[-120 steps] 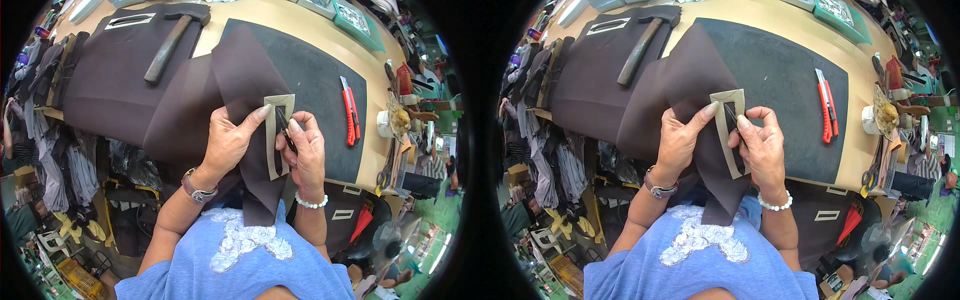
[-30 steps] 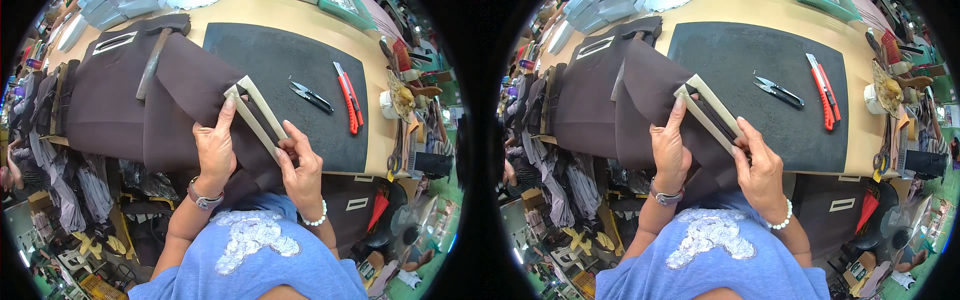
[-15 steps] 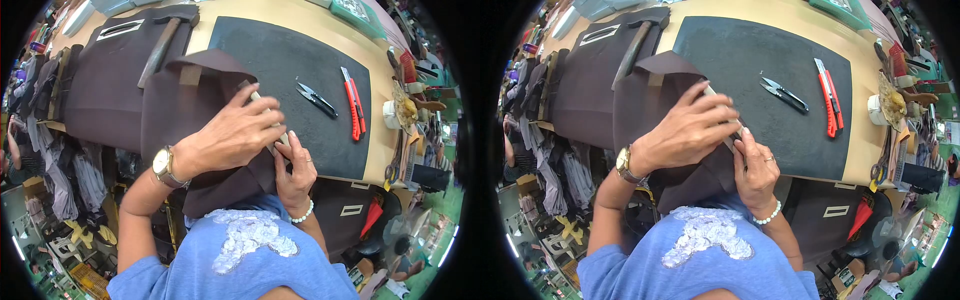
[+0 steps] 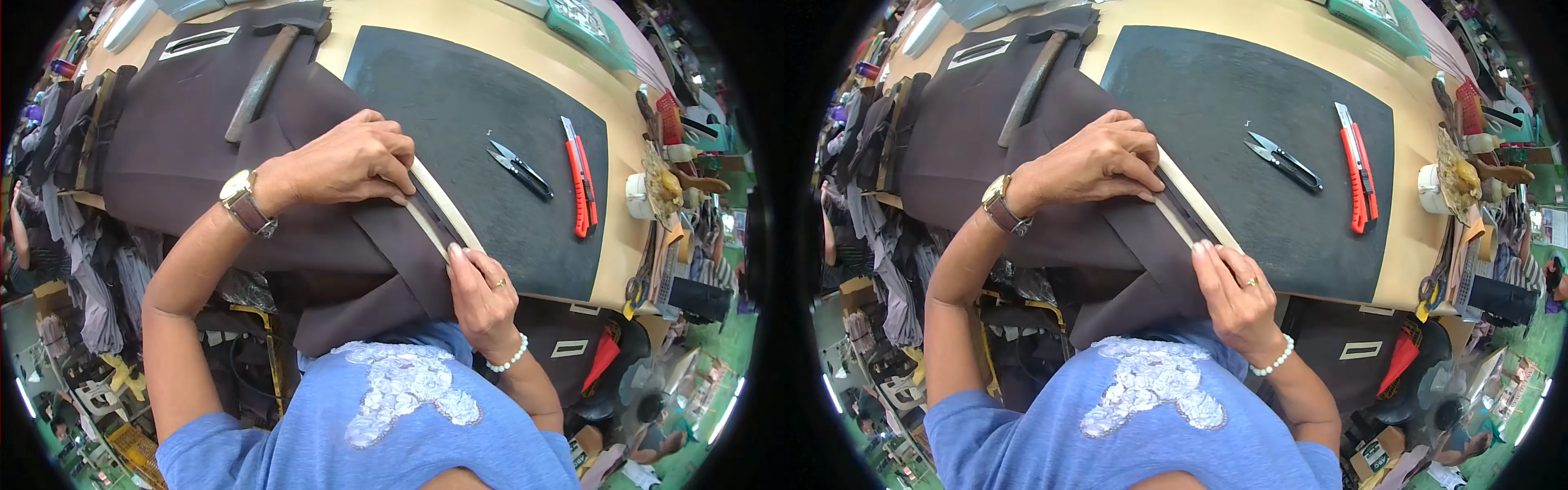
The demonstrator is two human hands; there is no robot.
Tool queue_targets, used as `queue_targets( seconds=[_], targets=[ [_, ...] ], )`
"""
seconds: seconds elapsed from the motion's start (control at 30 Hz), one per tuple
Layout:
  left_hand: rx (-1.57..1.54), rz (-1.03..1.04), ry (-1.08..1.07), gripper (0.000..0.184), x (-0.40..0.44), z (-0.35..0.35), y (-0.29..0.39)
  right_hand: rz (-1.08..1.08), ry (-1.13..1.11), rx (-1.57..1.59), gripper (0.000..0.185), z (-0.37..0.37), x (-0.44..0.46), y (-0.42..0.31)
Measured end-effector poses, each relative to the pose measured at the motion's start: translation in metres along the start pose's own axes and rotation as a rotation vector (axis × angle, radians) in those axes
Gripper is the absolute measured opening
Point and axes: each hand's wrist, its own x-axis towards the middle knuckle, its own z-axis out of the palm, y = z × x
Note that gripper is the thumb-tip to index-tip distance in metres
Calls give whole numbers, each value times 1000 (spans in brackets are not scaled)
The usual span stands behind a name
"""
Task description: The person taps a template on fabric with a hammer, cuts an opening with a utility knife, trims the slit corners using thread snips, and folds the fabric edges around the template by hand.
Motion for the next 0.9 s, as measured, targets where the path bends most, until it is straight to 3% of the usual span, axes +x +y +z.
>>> queue_targets(
  seconds=[0.13, 0.23, 0.27, 0.37, 0.5, 0.73, 0.9],
  targets=[
    [-21, -21, 55, 12, -6, 2, -5, -16, -14, 71, 29, -7, -6, 6],
    [-34, -33, 10, 11, -4, 0, -6, 221, 76, 320, 28, -5, -2, 6],
    [-37, -33, -10, 11, -3, -1, -7, 429, 66, 347, 31, -4, -2, 1],
    [-60, -34, -48, 10, 1, -3, -8, 539, 41, 195, 35, -2, 18, -7],
    [-68, -26, -61, 10, 3, -4, -12, 478, -41, -74, 38, 4, 21, -10],
    [-82, 7, -18, 10, 0, 1, -17, 466, -309, -296, 54, 16, 38, -16],
    [-83, 21, 13, 13, -3, 3, -18, 423, -328, -331, 57, 36, 61, -14]
  ],
)
